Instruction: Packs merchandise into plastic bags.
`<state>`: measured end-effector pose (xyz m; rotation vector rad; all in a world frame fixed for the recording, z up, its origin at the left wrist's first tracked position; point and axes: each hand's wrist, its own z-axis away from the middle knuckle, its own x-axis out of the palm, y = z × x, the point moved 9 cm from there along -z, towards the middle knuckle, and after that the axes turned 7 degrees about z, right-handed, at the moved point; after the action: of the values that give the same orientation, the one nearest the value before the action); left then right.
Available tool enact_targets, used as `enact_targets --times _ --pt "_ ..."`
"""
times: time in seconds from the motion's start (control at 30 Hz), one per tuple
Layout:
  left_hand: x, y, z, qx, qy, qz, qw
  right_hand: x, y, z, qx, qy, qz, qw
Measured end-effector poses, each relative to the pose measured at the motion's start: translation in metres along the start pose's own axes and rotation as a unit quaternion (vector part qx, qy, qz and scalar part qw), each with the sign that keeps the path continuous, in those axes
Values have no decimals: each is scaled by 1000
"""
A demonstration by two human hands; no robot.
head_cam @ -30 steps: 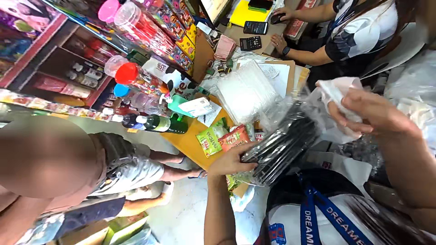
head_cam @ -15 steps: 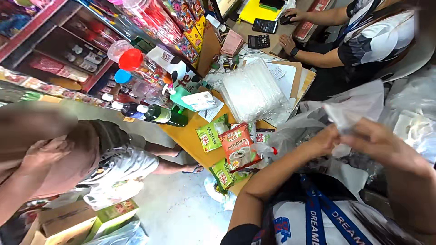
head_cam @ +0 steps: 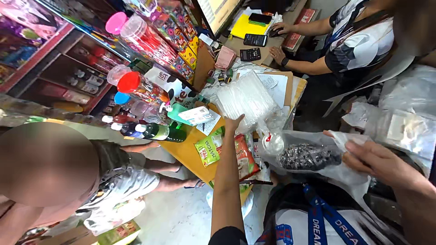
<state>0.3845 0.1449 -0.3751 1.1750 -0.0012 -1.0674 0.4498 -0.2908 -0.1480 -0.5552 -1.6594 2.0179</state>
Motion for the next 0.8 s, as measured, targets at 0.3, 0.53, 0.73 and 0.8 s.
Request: enact_targets --times 0.3,0.53,0.73,0.8 --pt "-17 36 51 94 -7 306 947 -13 -27 22 -110 50 69 990" --pt "-108 102 184 271 -87 151 947 -39 -36 30 -142 106 117 977" --pt "-163 122 268 414 -94 97 900 -41 -51 29 -164 133 142 967" --pt "-168 129 288 448 -100 57 886 -37 -54 26 -156 121 120 973"
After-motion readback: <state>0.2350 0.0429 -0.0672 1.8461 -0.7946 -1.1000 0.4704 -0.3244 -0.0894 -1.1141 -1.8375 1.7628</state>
